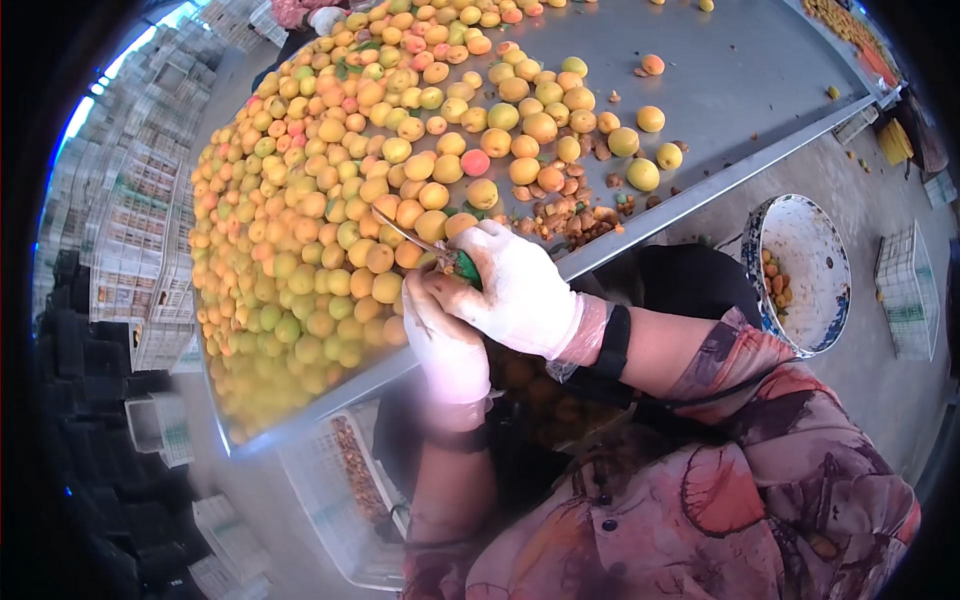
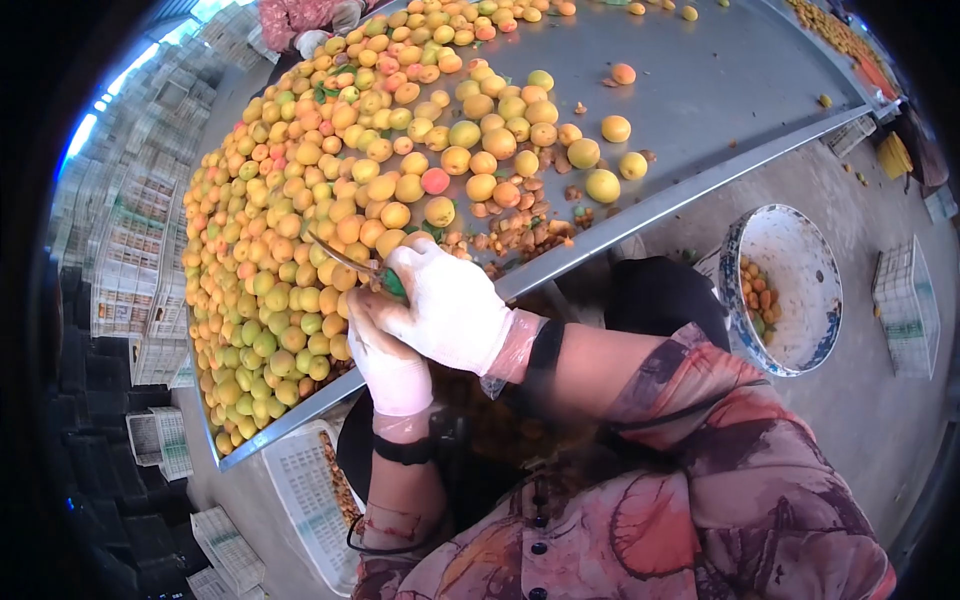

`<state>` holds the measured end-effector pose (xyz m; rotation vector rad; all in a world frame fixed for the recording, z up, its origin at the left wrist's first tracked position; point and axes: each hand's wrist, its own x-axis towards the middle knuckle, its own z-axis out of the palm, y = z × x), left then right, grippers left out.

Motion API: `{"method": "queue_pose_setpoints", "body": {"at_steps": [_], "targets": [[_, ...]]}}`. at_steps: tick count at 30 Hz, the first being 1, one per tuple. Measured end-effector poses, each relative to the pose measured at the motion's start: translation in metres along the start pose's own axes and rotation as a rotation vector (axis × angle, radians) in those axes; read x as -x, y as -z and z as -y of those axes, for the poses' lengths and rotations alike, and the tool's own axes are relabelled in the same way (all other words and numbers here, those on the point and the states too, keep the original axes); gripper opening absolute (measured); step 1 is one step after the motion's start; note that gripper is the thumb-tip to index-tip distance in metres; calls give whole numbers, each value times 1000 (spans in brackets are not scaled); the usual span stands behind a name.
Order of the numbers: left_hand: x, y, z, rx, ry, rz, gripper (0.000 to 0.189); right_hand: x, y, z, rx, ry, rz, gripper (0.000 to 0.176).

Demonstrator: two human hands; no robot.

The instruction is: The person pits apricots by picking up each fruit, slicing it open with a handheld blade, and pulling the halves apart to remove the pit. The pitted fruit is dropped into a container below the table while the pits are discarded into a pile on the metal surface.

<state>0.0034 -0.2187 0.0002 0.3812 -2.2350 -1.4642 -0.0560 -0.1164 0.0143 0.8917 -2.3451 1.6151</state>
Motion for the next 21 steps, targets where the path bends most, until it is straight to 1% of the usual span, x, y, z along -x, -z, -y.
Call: {"method": "queue_pose_setpoints", "body": {"at_steps": [2,3,5,6,7,8,9,10,11,12,13,15,16,17,18,19,20,21], "targets": [[4,-5,4,-149,-163,-95,30,3,-4,0,-41,-31,-58,24],[4,-4,7,-181,-216,-89,33,3,-5,-2,-39,-31,-57,24],[9,-1,12,-184,-240,-74,35,5,-3,-7,75,44,58,26],[11,1,14,-187,-265,-61,38,5,-1,-7,78,48,63,26],[13,4,14,-183,-262,-68,38,5,2,-8,88,94,123,26],[15,6,16,-133,-217,-3,40,6,4,-8,97,138,184,27],[18,9,17,-82,-173,62,43,7,6,-7,101,139,191,27],[18,11,20,-78,-169,57,43,6,10,-4,127,203,231,32],[19,14,23,134,38,142,42,7,13,-2,154,266,269,37],[20,16,26,345,243,227,42,8,15,-2,156,266,274,37],[22,14,20,349,244,224,42,9,17,-2,169,300,312,38],[26,8,3,941,690,91,37,8,20,2,186,334,351,40],[28,10,5,945,690,91,37,6,23,6,197,380,406,38],[30,13,10,1035,687,184,33,6,25,8,206,424,460,36],[32,17,13,1123,683,278,31,6,25,6,208,421,462,36],[29,20,11,989,746,362,32,5,22,2,138,301,372,32],[26,19,7,994,745,363,32,4,18,-1,69,184,281,27],[21,18,1,965,749,363,39,6,3,-1,-349,-166,147,25]]}}
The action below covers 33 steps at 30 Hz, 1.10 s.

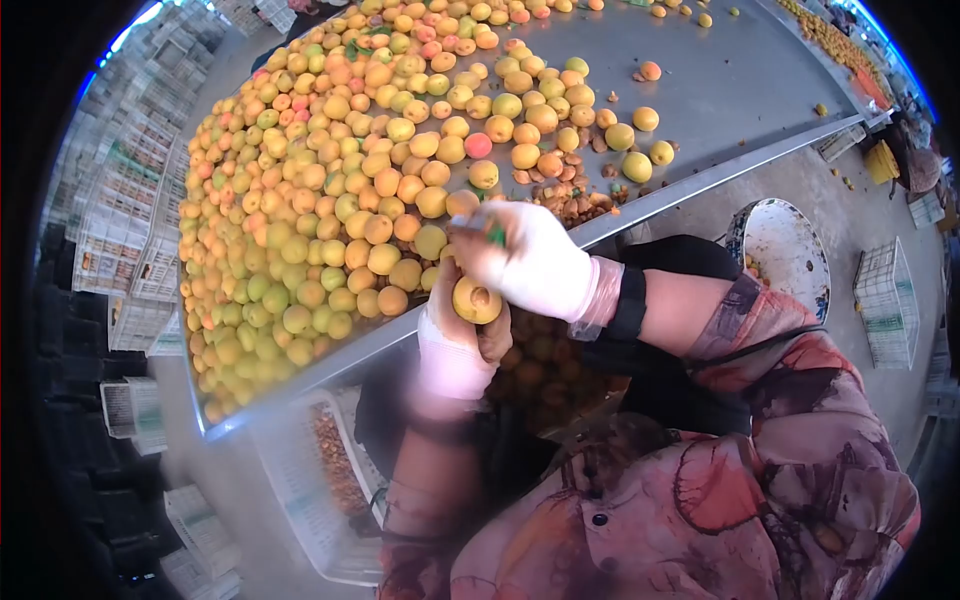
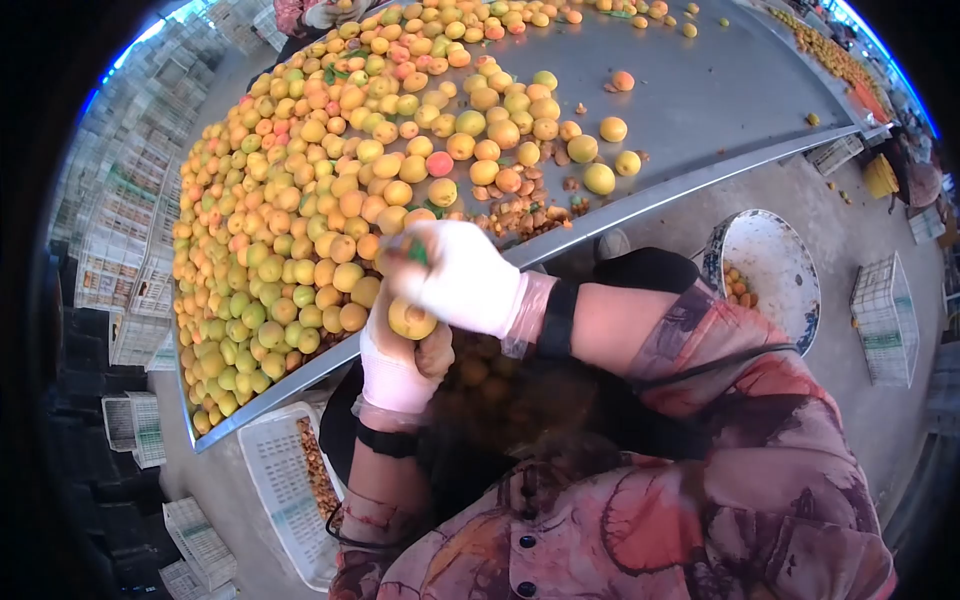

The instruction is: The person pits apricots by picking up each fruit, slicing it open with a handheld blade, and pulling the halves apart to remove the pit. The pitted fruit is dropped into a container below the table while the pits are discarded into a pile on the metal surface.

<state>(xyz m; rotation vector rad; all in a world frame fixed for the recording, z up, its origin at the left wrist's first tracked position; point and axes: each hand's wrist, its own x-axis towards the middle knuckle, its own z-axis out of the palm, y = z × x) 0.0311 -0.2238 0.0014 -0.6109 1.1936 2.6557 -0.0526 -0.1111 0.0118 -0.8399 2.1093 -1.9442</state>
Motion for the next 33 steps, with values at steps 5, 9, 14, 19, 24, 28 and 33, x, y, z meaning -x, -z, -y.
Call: {"method": "queue_pose_setpoints", "body": {"at_steps": [5,9,14,19,24,28,33], "targets": [[7,-2,-17,48,8,-38,49,24,17,31,-470,-487,-74,24],[13,-3,-22,171,-124,-153,57,47,12,6,-322,-406,-49,26],[12,10,-20,104,-234,-8,63,49,32,-2,425,81,164,24],[13,-18,-13,-55,-253,-194,61,16,28,54,-375,-180,-70,18],[10,-21,-4,-275,-314,-174,58,-6,10,47,-818,-146,-262,10],[9,-21,-7,-167,-213,-180,38,-9,8,43,-545,-85,-289,19],[7,-22,-11,-22,-104,-181,47,-12,-3,45,-486,-91,-346,23]]}}
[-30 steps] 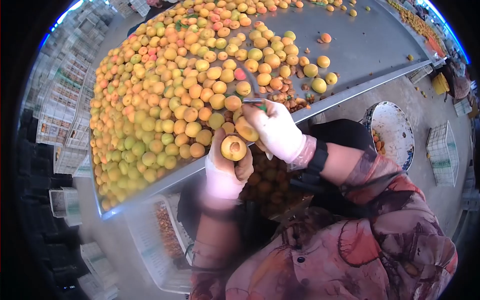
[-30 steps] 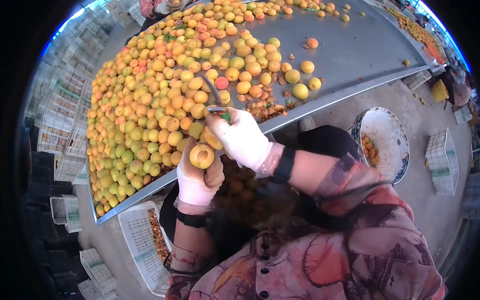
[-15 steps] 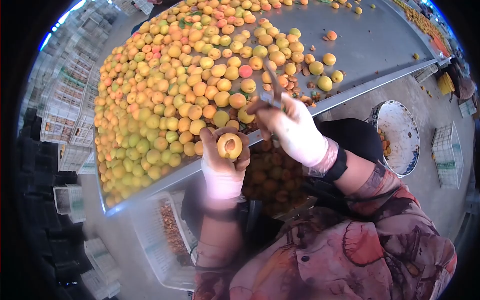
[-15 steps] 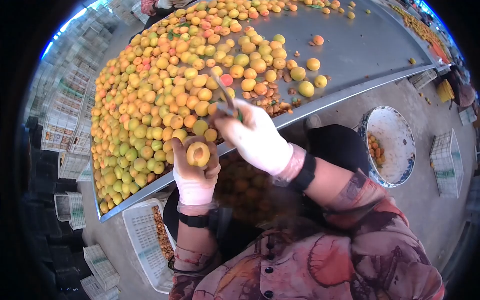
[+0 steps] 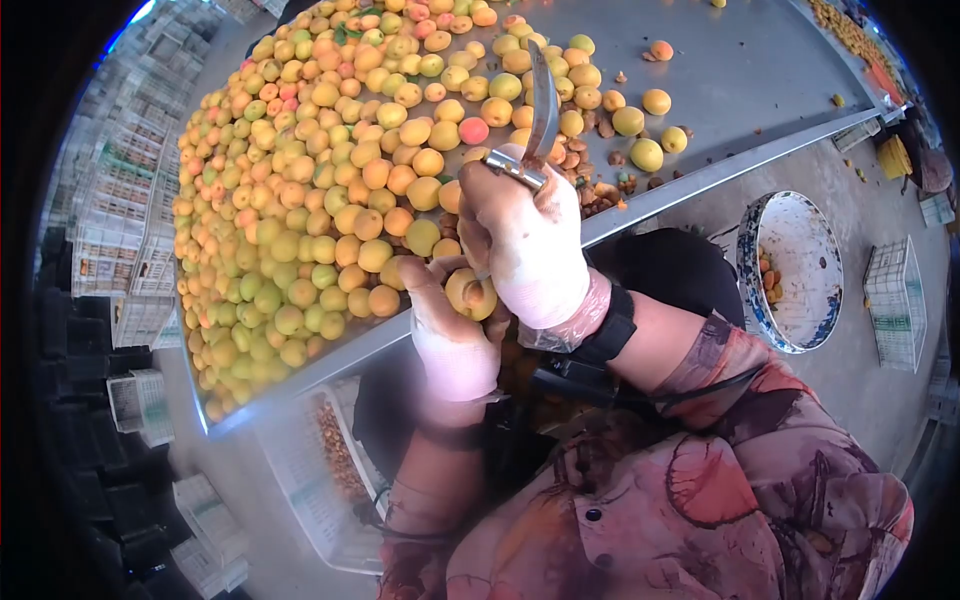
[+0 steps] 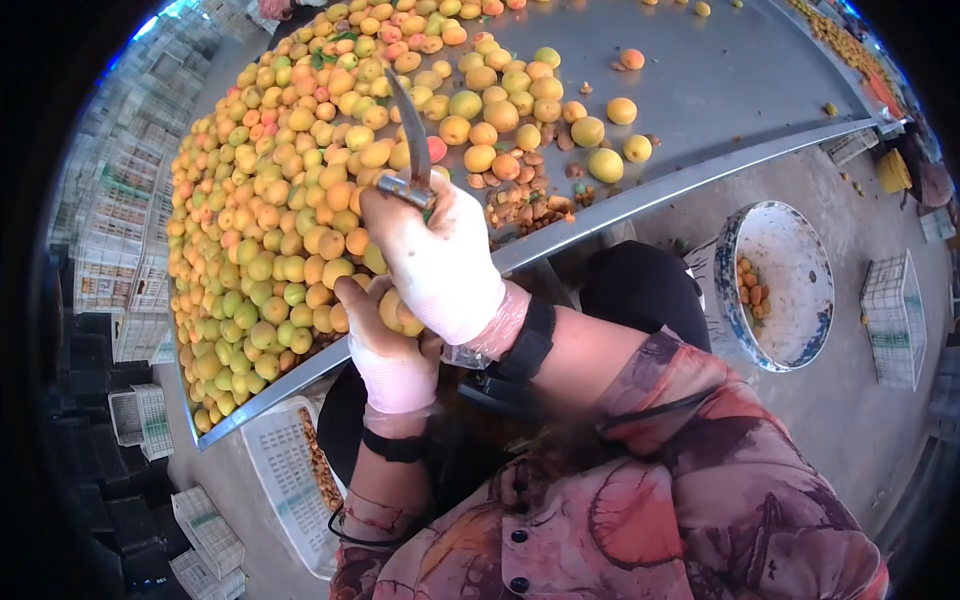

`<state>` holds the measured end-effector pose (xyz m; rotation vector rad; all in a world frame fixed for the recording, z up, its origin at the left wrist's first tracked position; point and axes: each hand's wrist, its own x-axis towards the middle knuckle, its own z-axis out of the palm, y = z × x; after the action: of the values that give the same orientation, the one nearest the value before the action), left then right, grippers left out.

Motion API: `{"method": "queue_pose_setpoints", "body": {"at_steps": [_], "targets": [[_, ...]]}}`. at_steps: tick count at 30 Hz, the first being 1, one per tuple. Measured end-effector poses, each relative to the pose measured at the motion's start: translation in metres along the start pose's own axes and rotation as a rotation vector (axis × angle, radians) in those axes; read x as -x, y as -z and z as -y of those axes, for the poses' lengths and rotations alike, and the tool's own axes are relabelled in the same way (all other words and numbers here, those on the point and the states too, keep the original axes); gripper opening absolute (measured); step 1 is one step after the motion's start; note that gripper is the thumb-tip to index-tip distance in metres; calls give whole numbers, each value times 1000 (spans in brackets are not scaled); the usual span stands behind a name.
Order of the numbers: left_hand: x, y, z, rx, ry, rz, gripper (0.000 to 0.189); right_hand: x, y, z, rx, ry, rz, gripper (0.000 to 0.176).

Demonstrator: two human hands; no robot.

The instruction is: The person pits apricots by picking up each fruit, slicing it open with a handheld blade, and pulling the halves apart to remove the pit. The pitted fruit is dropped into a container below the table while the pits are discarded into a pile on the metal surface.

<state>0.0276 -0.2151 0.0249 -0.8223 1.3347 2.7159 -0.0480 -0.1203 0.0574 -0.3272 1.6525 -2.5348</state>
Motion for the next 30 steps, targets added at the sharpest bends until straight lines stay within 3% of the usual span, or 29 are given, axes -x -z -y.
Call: {"method": "queue_pose_setpoints", "body": {"at_steps": [2,3,4,5,6,7,8,11,12,14,17,20,22,24,26,27,28,30], "targets": [[0,0,0,53,51,-2,59,-2,1,-14,251,308,-24,28],[-1,1,3,53,52,-5,59,-3,6,-16,244,204,20,30],[-2,2,10,-17,-79,-54,48,-6,6,-19,242,201,19,30],[-2,0,14,-88,-210,-103,39,-9,4,-21,-116,-49,-75,29],[-1,-5,18,-91,-209,-105,39,-12,4,-23,-474,-299,-168,29],[3,-17,16,-53,-291,-155,35,-14,7,-22,-547,-383,-205,33],[5,-24,16,-14,-374,-206,47,-16,7,-22,-548,-384,-206,33],[2,-22,22,-196,-525,-266,42,-19,7,-25,-649,-470,-249,32],[0,-15,24,-197,-526,-268,42,-21,8,-26,-685,-518,-271,32],[-3,-1,22,-63,-340,-89,33,-23,9,-30,-722,-567,-291,32],[0,-5,20,-90,-345,-124,42,-24,9,-30,-765,-614,-310,32],[0,-7,21,-117,-352,-141,47,-16,5,-21,-691,-511,-252,32],[-1,-8,23,-144,-353,-157,52,-7,1,-14,-435,-328,-103,28],[-2,-10,26,-158,-346,-165,55,-4,2,-12,-353,-296,-79,28],[-5,-17,25,-26,-235,-269,57,-1,0,-16,-153,-197,-10,20],[-6,-16,26,-26,-235,-269,57,-2,1,-18,102,-70,26,11],[-7,-12,27,-59,-296,-193,47,-2,-1,-22,101,-70,26,11],[-18,2,36,-91,-356,-117,39,2,-7,-30,104,197,98,12]]}}
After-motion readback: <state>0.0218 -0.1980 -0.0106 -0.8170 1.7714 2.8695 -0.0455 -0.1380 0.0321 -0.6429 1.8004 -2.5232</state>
